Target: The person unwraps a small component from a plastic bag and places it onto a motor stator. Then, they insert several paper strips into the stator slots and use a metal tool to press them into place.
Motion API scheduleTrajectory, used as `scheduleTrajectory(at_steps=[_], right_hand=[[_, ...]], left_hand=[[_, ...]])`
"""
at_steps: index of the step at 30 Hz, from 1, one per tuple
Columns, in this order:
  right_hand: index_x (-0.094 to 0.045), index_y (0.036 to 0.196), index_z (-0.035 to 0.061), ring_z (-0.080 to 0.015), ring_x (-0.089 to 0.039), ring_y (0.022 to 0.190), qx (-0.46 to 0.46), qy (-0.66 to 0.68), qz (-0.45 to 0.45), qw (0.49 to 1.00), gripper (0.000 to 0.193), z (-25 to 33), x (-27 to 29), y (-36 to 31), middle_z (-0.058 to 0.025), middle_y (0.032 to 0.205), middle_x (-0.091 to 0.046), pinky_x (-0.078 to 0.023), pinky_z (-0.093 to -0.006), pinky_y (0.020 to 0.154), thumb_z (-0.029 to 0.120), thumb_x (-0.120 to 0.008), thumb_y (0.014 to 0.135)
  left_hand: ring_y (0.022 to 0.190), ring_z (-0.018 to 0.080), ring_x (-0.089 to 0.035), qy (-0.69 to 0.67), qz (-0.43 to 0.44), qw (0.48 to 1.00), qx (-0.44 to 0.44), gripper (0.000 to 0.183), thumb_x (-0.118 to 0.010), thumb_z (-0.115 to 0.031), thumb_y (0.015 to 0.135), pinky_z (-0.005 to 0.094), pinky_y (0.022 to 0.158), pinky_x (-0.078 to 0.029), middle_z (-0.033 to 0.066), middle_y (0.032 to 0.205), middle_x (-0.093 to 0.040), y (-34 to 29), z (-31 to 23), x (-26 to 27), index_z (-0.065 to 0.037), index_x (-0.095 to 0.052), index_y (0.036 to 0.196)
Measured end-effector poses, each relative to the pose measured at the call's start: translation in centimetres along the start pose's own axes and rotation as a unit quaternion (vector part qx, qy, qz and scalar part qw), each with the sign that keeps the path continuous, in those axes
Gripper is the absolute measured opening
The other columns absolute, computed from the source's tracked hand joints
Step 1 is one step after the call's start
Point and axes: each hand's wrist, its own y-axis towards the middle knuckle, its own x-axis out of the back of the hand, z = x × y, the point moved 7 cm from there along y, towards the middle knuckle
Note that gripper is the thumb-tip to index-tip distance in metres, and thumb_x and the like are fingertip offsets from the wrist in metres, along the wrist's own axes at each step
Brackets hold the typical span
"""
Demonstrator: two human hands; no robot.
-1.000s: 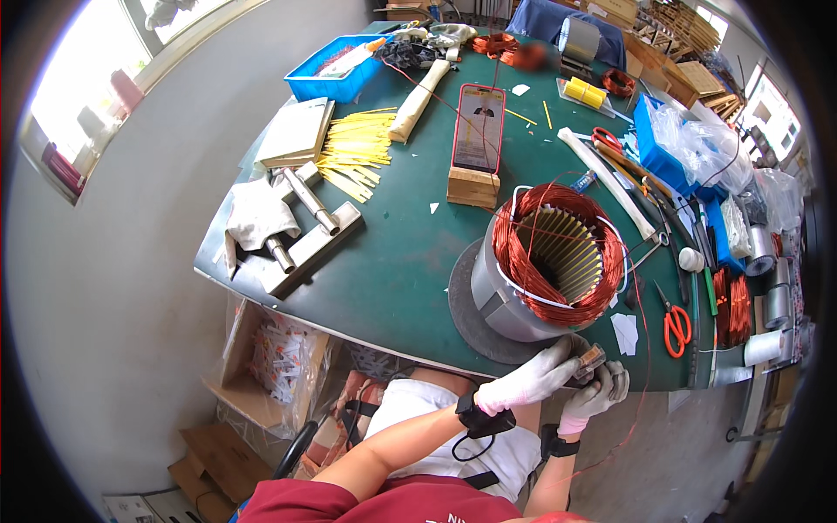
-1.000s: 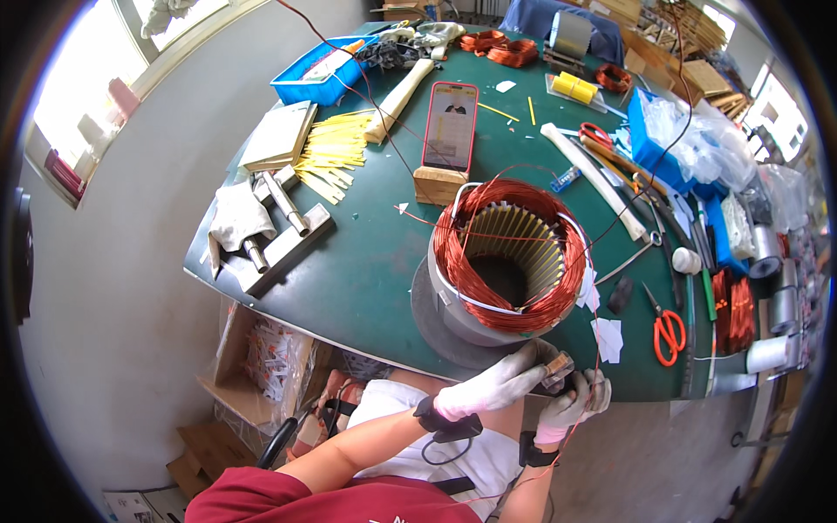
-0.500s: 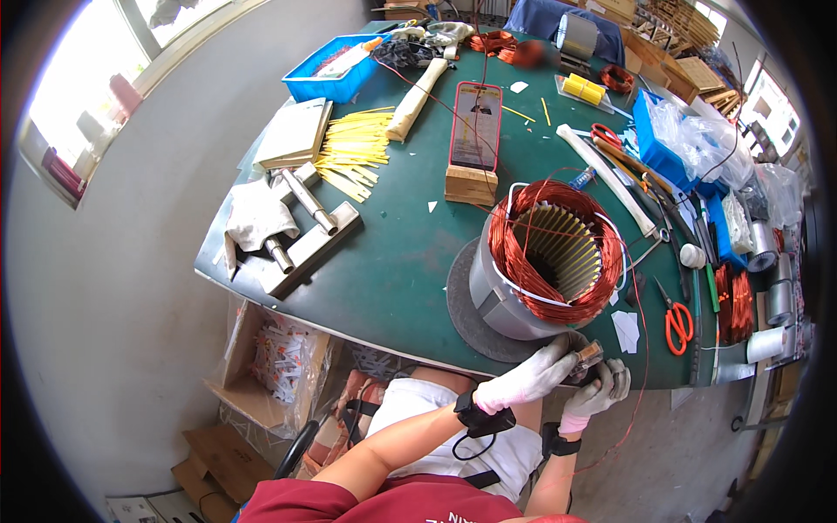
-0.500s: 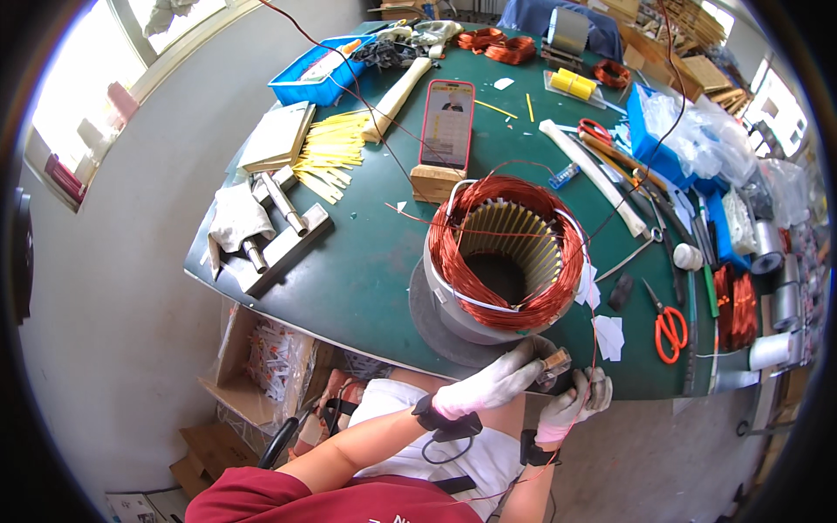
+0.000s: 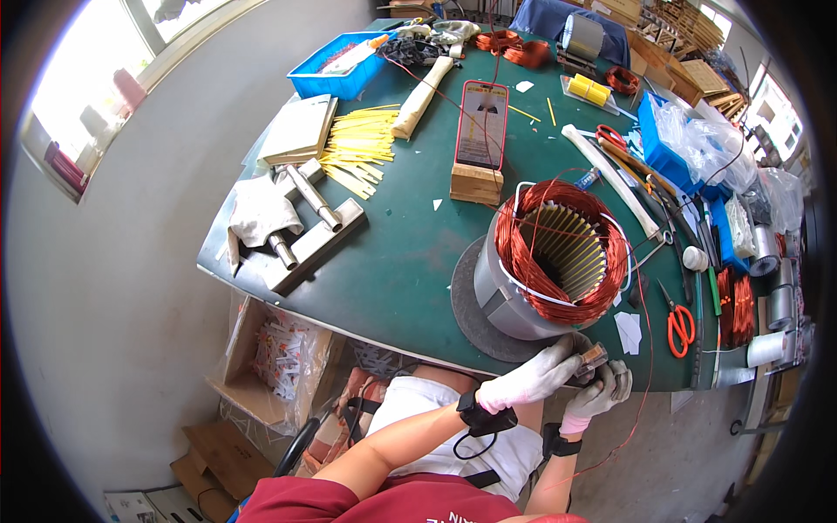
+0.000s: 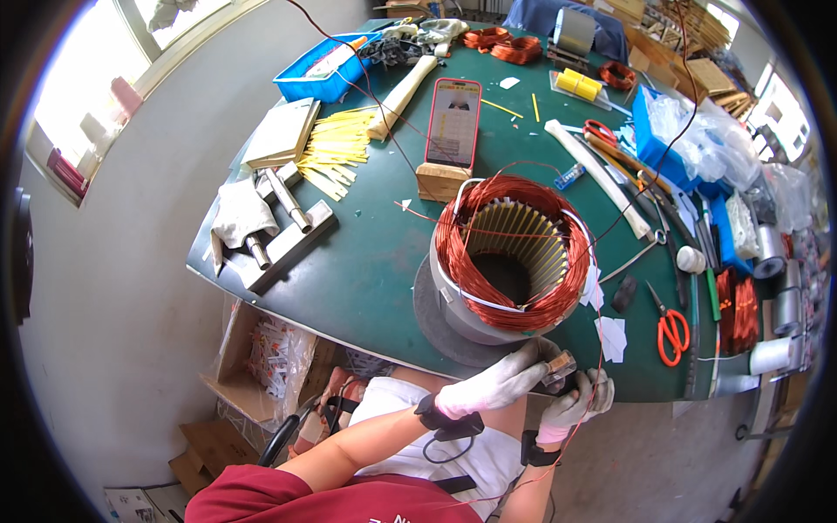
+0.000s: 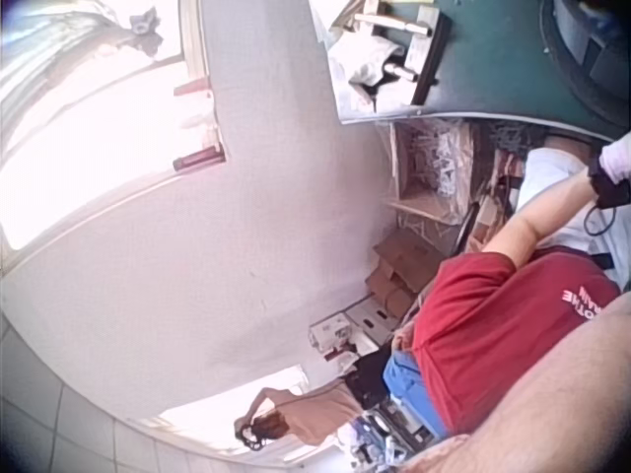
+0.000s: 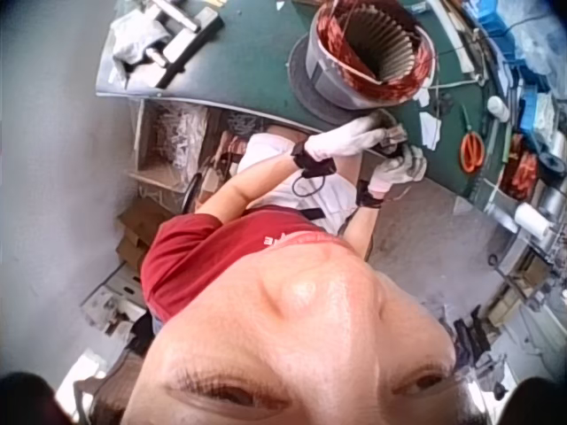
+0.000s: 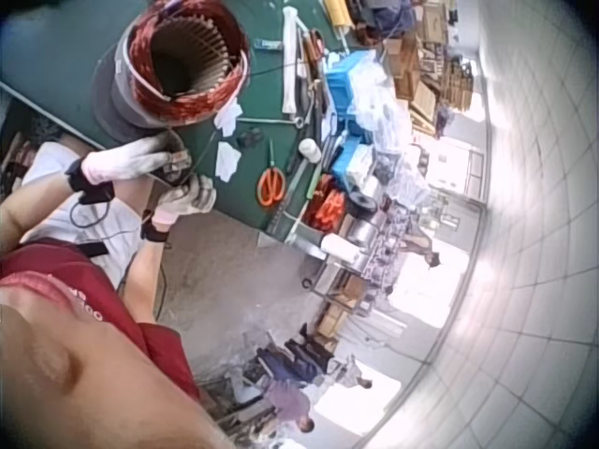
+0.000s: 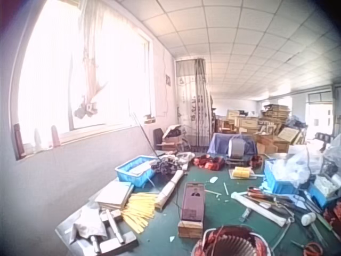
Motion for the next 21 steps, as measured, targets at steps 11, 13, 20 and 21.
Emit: scheduleTrajectory(at_steps=[11,13,20,21], right_hand=[[-0.061,0.094,0.0039,-0.0328,-0.051,0.104,0.004,-0.008,-0.023,1.0,0.038,0.07,0.04,-0.22,-0.013,0.105,-0.059,-0.035,-0.0472,0.092,0.031,-0.034,0.098],[-0.061,0.094,0.0038,-0.0328,-0.051,0.104,0.001,-0.008,-0.018,1.0,0.038,0.01,-0.01,-0.28,-0.0131,0.105,-0.059,-0.035,-0.0472,0.092,0.031,-0.034,0.098],[-0.06,0.095,0.0037,-0.0325,-0.05,0.105,0.003,-0.006,-0.03,1.0,0.039,-0.12,-0.05,-0.51,-0.0128,0.106,-0.058,-0.036,-0.047,0.092,0.032,-0.034,0.098],[-0.06,0.096,0.0039,-0.0324,-0.05,0.105,0.004,-0.011,-0.031,0.999,0.039,-0.31,-0.16,-0.67,-0.0126,0.107,-0.058,-0.036,-0.0469,0.092,0.032,-0.033,0.099]], left_hand=[[0.088,0.0128,-0.049,0.009,0.007,1.0,0.0,0.023,-0.038,-0.008,0.097,0.0283,0.083,-0.044,0.0075,0.095,-0.049,-0.07,-0.3,-0.04,0.004,-0.043,0.115],[0.088,0.0127,-0.049,0.002,0.008,1.0,0.0,0.023,-0.038,-0.008,0.097,0.0282,0.083,-0.044,0.0074,0.095,-0.049,-0.04,-0.02,-0.11,0.004,-0.043,0.115],[0.088,0.0131,-0.05,0.018,0.007,1.0,-0.012,0.022,-0.038,-0.009,0.097,0.0283,0.083,-0.044,0.0072,0.096,-0.05,-0.06,-0.34,-0.03,0.003,-0.044,0.114],[0.089,0.0131,-0.051,0.022,0.008,1.0,-0.007,0.023,-0.038,-0.011,0.097,0.0281,0.084,-0.044,0.0073,0.097,-0.051,-0.03,-0.33,-0.05,0.003,-0.044,0.114]])
